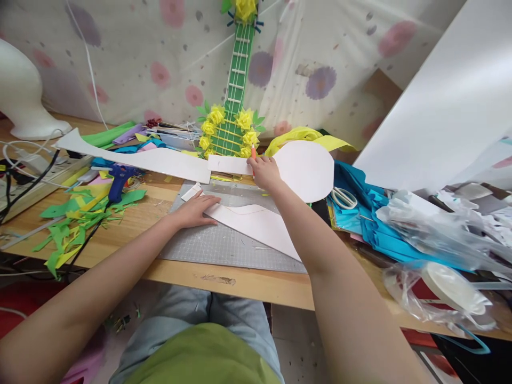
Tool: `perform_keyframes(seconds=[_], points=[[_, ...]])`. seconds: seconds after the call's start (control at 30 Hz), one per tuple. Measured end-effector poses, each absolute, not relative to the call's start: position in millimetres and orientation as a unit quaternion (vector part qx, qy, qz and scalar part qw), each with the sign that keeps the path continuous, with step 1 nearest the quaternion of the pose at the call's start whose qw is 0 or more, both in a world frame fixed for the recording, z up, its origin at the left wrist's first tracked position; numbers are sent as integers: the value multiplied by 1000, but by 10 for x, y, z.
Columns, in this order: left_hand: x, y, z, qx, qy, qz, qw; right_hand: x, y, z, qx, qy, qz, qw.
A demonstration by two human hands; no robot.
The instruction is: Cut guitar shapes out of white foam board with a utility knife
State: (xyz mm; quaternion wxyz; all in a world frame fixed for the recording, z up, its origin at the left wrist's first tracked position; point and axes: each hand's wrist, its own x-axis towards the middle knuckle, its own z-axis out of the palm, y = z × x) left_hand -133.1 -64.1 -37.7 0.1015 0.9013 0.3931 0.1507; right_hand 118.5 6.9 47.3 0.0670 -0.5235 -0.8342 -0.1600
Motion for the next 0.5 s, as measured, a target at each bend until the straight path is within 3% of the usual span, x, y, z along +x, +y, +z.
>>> perform_keyframes(seconds=[0.37,0.5], points=[[-1516,-716,-159,910,379,138,92,1161,163,96,-522,-839,-141,63],[-1611,-685,-99,883,410,204,103,1105,23,198,-487,-868,-96,0]])
